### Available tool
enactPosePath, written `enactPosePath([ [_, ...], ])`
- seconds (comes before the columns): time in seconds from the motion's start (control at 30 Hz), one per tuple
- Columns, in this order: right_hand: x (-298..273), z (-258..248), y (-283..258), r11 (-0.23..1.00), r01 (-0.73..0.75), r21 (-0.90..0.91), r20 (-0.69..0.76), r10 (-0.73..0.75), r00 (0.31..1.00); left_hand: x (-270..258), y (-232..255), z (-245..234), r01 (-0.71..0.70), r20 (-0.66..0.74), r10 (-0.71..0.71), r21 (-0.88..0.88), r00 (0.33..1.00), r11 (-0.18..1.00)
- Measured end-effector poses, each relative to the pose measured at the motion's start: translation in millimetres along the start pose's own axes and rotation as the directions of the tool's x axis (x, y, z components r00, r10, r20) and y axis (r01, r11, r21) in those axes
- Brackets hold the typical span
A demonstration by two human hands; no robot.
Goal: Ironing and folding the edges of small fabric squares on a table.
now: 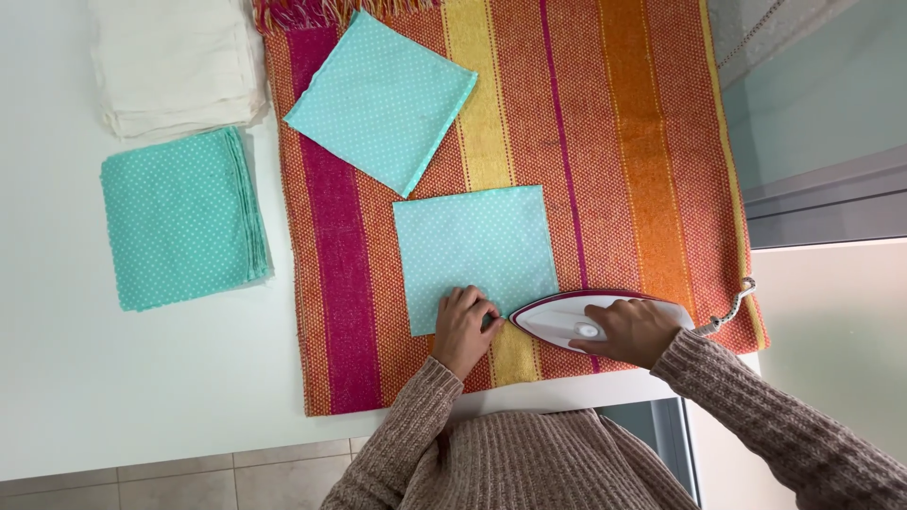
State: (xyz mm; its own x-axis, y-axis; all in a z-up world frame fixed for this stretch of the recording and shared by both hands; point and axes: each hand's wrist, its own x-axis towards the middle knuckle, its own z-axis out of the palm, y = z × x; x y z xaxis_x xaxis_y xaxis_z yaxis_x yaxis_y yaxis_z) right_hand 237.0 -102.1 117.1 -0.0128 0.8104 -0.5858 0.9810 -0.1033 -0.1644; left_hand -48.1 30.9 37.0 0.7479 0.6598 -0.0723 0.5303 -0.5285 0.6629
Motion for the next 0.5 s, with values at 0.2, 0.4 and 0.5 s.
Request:
enactPosePath([
  [0.2, 4.8, -2.8, -14.6, 1.0, -0.002, -0.01, -0.003, 0.002, 1.0, -11.5, -39.1, 7.6, -0.033, -0.034, 0.033, 0.027, 0.999, 0.999],
  [0.4, 8.5, -13.1, -26.1, 1.0, -0.006, 0.018, 0.044, 0.005, 0.999, -31.9, -67.2, -15.0, -0.079, -0.113, 0.085, 0.055, 0.99, 0.995],
  [0.5, 9.5, -15.0, -29.7, 1.0, -0.002, 0.008, 0.043, 0.002, 0.999, -41.6, -72.6, -35.5, -0.125, -0.157, 0.133, 0.059, 0.979, 0.99],
])
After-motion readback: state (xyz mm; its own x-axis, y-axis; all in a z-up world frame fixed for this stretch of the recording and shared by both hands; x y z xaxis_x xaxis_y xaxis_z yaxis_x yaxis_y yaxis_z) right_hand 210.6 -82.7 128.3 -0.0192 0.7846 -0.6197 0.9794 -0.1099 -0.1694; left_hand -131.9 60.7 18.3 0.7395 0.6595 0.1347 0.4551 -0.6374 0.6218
